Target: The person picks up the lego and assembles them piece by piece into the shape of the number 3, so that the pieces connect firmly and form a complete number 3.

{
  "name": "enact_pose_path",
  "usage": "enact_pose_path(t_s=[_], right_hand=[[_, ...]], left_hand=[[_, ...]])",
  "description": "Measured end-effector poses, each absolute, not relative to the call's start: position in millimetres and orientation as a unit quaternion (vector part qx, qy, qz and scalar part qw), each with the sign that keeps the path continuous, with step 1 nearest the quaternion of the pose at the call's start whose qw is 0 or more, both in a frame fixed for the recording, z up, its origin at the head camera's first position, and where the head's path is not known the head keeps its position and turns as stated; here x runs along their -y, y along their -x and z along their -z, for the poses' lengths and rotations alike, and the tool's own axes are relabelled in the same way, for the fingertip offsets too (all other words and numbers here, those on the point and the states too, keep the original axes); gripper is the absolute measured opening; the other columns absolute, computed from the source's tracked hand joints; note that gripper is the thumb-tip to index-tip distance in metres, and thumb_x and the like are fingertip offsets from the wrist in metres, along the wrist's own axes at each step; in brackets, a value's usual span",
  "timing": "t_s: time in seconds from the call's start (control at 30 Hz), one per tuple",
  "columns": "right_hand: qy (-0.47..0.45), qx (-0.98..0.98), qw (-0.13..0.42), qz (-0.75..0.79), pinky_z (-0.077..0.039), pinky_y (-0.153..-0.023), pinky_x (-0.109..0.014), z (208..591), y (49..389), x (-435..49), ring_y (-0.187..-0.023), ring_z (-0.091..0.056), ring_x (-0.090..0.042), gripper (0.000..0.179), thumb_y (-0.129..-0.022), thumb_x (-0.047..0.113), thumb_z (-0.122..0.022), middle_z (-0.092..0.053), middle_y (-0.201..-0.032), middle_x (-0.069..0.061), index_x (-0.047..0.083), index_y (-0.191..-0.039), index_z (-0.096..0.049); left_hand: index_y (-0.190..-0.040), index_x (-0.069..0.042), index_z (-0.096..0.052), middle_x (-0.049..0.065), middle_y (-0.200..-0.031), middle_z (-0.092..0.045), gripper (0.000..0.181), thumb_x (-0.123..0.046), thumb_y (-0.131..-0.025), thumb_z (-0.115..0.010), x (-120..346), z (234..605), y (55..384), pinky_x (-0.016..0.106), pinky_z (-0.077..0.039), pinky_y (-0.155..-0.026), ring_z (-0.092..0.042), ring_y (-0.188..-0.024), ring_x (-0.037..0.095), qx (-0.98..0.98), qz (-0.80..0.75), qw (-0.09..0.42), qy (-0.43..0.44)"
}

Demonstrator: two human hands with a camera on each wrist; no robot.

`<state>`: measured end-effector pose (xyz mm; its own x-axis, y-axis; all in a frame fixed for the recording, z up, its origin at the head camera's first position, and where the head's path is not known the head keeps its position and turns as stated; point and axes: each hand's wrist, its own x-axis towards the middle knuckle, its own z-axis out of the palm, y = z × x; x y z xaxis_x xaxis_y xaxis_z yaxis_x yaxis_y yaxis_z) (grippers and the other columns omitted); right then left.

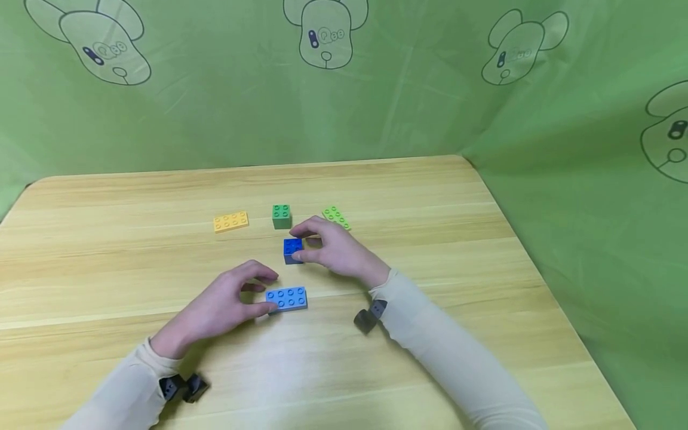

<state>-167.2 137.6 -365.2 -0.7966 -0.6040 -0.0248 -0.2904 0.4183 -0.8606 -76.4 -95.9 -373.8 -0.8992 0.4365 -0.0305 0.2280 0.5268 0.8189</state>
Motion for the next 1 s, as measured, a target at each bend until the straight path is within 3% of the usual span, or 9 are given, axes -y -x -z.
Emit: enact_pose_path(t_s=[0.63,1.0], right_hand=[[0.255,-0.833,0.179,0.457,-0.046,-0.101,-0.034,367.4,166.4,-132.5,-0.117,-0.057,-0.025,0.039,-0.091,0.009,-0.071,-0.056,-0.122,-0.006,0.002,-0.128,-0.059],[0.251,-0.842,0.176,0.444,-0.049,-0.097,-0.03,368.0,166.7,-131.8,-0.111,-0.06,-0.021,0.032,-0.092,0.005,-0.069,-0.058,-0.119,-0.004,0.006,-0.123,-0.063]], left_hand=[[-0.113,-0.004,-0.069,0.0,-0.105,-0.063,0.036,-0.014,-0.081,-0.082,95.3,376.2,78.2,0.034,-0.052,-0.088,-0.06,-0.095,0.016,-0.878,-0.407,0.101,-0.233],[-0.108,-0.005,-0.071,-0.002,-0.101,-0.063,0.028,-0.01,-0.082,-0.08,95.9,374.8,78.2,0.033,-0.053,-0.084,-0.06,-0.091,0.015,-0.878,-0.395,0.107,-0.248]])
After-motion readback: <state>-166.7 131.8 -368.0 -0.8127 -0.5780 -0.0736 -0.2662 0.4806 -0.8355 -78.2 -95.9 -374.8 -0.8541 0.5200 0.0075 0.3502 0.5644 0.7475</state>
